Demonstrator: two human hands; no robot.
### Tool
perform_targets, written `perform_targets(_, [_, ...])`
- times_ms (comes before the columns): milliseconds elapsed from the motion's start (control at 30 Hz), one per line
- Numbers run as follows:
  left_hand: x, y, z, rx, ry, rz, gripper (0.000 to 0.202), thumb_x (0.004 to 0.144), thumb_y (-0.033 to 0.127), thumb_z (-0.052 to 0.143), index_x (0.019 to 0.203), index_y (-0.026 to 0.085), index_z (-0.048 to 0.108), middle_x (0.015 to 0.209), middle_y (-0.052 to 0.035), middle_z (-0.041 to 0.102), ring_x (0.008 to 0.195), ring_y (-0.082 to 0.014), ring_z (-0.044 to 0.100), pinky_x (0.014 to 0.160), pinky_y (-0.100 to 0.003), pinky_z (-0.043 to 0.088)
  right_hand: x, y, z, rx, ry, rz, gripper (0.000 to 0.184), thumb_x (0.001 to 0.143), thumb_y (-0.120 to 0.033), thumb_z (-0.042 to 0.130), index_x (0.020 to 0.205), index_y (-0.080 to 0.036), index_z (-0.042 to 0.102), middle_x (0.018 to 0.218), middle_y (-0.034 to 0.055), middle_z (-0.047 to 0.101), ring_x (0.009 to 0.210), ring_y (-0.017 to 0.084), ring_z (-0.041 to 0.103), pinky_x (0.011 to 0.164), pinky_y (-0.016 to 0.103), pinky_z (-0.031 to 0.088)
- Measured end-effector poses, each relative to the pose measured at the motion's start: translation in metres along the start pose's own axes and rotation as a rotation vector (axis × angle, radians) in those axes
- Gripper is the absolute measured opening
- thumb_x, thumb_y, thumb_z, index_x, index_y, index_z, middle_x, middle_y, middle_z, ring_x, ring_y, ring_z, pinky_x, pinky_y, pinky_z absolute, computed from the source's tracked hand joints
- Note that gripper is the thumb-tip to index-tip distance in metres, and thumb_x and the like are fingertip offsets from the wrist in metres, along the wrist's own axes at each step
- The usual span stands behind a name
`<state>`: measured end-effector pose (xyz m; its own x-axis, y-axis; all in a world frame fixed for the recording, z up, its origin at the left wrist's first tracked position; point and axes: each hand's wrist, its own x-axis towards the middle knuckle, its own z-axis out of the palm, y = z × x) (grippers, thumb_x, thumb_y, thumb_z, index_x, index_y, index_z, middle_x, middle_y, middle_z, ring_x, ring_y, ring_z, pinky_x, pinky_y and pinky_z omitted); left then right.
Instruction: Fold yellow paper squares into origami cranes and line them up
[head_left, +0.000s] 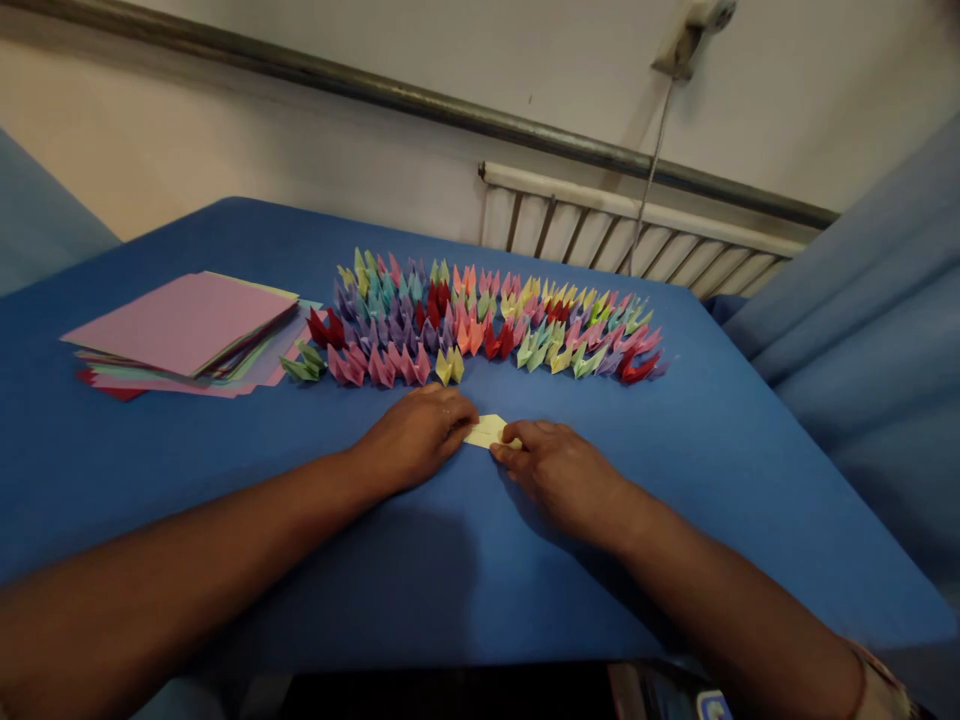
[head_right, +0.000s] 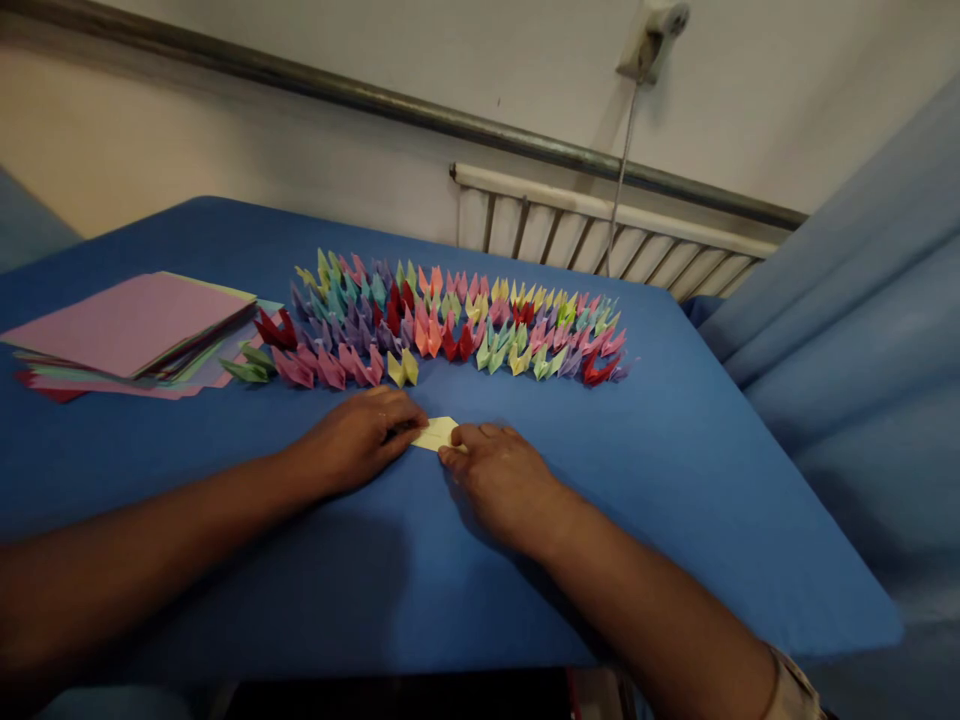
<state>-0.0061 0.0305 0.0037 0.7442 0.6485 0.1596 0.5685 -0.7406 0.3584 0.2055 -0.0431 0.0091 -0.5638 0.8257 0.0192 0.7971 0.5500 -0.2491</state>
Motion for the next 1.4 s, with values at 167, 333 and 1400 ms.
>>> perform_targets(167, [0.001, 0.008, 0.001, -0.043, -0.074, 0.112, 0.017, 0.093, 0.022, 0.049, 0.093, 0.019, 0.066, 0.086, -0.0032, 0.063, 0.081, -0.0178, 0.057, 0.078, -0.032, 0.042, 0.003, 0.0, -0.001, 0.053, 0.026, 0.003, 0.028, 0.096, -0.02, 0.046, 0.113, -0.023, 0.068, 0.109, 0.0083, 0.066, 0.094, 0.021, 0.058, 0.084, 0.034, 0.043])
perform_targets(333, [0.006, 0.006, 0.006, -0.059, -0.076, -0.033, 0.014, 0.091, 0.025, 0.053, 0.085, 0.018, 0.064, 0.082, -0.0027, 0.063, 0.079, -0.0181, 0.057, 0.072, -0.03, 0.042, 0.01, 0.005, 0.009, 0.178, 0.112, 0.089, 0.023, 0.097, -0.027, 0.047, 0.096, -0.02, 0.069, 0.097, 0.0055, 0.064, 0.087, 0.016, 0.058, 0.079, 0.029, 0.044])
perform_targets(1400, [0.004, 0.0, 0.016, -0.068, -0.004, 0.002, 0.021, 0.093, 0.032, 0.054, 0.111, 0.022, 0.06, 0.107, -0.0051, 0.061, 0.103, -0.0226, 0.053, 0.092, -0.038, 0.042, 0.037, 0.027, 0.042, 0.461, 0.385, 0.23, 0.017, 0.077, -0.014, 0.066, 0.089, -0.022, 0.058, 0.114, 0.0041, 0.062, 0.107, 0.022, 0.055, 0.093, 0.042, 0.039])
